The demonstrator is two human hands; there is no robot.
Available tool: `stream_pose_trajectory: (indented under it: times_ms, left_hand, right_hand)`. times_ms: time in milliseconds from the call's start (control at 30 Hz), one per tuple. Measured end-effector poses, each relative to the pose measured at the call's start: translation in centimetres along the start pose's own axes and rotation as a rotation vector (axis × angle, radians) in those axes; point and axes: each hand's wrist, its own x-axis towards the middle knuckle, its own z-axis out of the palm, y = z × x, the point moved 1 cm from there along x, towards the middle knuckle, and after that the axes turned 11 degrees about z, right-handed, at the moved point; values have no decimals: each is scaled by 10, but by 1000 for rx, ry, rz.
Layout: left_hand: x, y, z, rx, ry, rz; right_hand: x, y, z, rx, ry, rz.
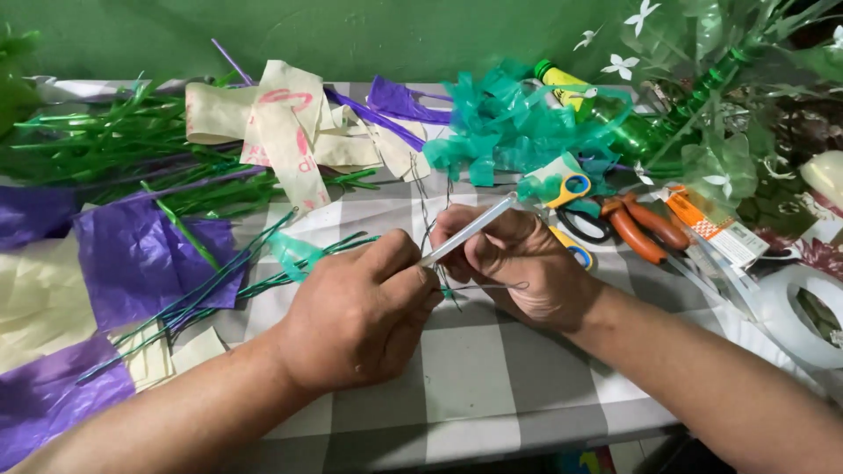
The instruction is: Wrapping thin green plastic strips around metal wires to create stems for artificial flowers, using a lighter to secure the ends.
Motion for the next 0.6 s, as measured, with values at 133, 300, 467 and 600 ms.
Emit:
stream_pose_trajectory:
  times_ms: [133,300,467,600]
  left_hand:
    - [3,2,0,-55,29,-39]
    - [5,-10,-9,-1,107,-70]
    - [4,-21,-15,-82,241,-176]
    - [5,-21,-16,42,189,-112]
  right_hand:
    - [0,-6,9,-26,-40,-109]
    - [-6,-27,-7,-92,186,-200]
    - [-12,-37,-5,-817,387,-206]
    - [-12,-31,8,-950,353,-143]
